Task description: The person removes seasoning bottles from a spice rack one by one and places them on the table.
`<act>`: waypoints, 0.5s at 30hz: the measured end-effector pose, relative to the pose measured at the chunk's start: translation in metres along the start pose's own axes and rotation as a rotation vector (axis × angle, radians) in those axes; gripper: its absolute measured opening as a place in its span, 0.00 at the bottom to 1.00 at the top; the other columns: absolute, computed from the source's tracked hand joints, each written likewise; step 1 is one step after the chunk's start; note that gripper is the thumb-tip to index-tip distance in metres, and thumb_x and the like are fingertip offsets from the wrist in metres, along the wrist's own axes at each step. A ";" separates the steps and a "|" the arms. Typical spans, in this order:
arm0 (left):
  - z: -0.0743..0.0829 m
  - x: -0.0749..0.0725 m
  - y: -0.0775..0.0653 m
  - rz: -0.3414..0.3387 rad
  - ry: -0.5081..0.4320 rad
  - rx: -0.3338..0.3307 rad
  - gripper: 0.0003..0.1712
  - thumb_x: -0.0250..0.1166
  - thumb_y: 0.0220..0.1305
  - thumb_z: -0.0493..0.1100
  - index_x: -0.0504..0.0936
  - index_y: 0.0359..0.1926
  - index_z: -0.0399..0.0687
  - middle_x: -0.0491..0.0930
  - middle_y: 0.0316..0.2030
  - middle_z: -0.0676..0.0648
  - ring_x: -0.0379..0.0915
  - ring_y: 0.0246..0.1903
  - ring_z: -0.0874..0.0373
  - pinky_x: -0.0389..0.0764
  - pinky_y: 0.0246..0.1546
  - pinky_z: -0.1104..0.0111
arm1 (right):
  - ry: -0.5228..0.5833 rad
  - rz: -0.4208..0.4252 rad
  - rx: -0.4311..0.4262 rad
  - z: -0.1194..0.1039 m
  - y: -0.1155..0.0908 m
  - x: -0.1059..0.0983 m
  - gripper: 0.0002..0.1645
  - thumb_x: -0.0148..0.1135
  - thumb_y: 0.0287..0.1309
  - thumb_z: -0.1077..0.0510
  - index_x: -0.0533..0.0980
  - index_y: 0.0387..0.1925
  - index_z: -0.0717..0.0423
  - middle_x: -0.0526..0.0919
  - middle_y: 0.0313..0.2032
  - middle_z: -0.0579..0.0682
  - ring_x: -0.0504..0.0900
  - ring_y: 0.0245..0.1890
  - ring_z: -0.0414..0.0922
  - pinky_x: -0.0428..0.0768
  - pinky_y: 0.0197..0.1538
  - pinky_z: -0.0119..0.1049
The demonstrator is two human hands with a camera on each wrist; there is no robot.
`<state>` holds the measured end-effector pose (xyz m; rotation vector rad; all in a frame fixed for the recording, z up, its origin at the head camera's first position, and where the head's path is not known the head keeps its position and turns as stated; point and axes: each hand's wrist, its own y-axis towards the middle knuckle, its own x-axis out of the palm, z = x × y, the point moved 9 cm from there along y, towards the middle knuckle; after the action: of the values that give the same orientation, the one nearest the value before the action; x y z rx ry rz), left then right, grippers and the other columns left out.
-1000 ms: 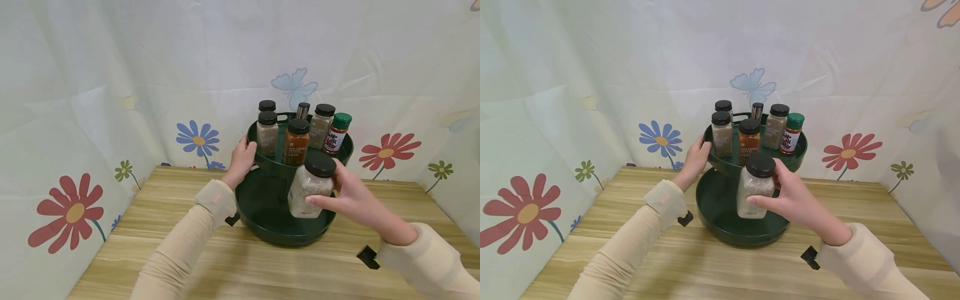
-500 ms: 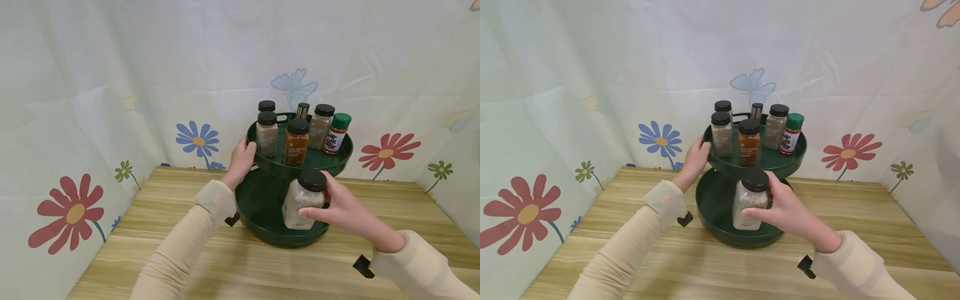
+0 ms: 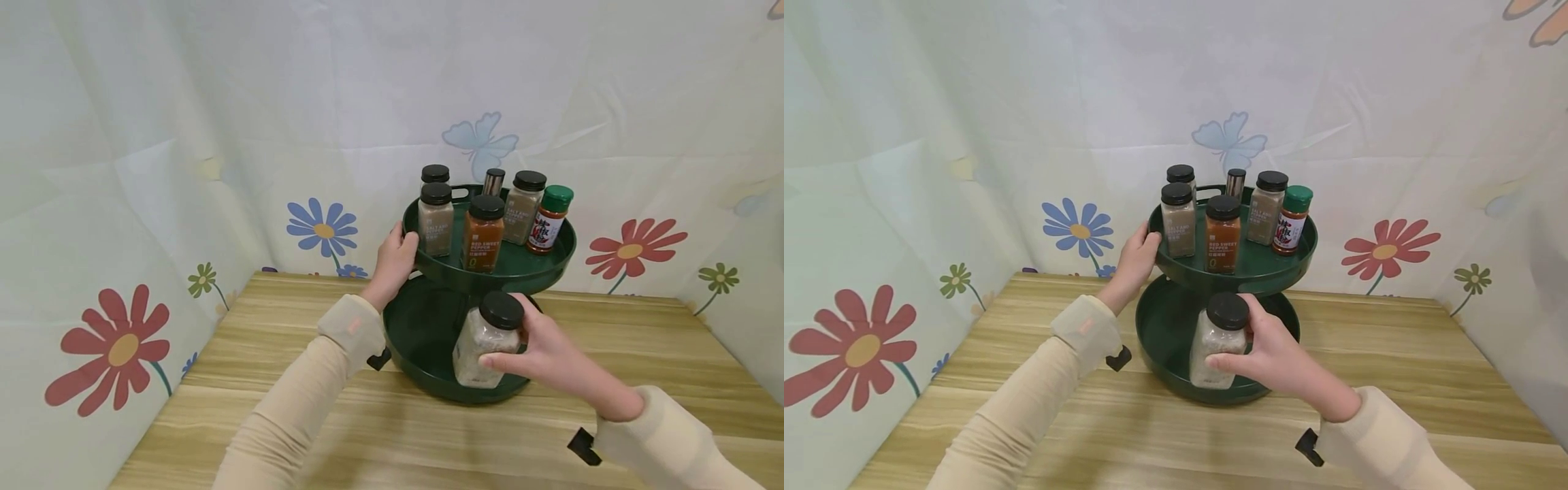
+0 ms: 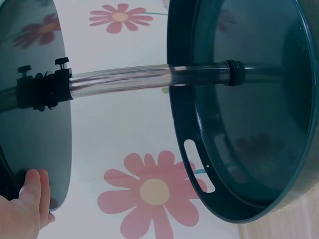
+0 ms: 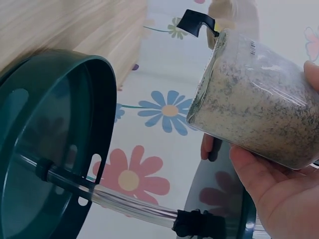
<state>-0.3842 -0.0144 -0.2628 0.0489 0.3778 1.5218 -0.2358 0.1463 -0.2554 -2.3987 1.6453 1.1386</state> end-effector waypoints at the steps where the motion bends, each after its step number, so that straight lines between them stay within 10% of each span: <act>1: 0.000 0.000 0.000 -0.003 0.000 -0.001 0.31 0.40 0.64 0.47 0.52 0.67 0.47 0.61 0.63 0.45 0.63 0.51 0.53 0.69 0.49 0.59 | 0.005 0.000 -0.006 0.000 0.000 0.001 0.35 0.68 0.43 0.63 0.61 0.52 0.63 0.75 0.41 0.57 0.77 0.36 0.41 0.79 0.36 0.35; 15: 0.000 0.000 -0.001 -0.002 -0.005 -0.004 0.30 0.40 0.64 0.48 0.53 0.67 0.47 0.61 0.63 0.45 0.61 0.54 0.55 0.67 0.55 0.59 | 0.014 -0.027 0.048 0.016 -0.002 0.016 0.38 0.70 0.41 0.59 0.59 0.52 0.63 0.75 0.42 0.57 0.76 0.37 0.45 0.79 0.38 0.40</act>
<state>-0.3835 -0.0146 -0.2634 0.0488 0.3711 1.5200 -0.2401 0.1409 -0.2770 -2.3978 1.6203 1.0685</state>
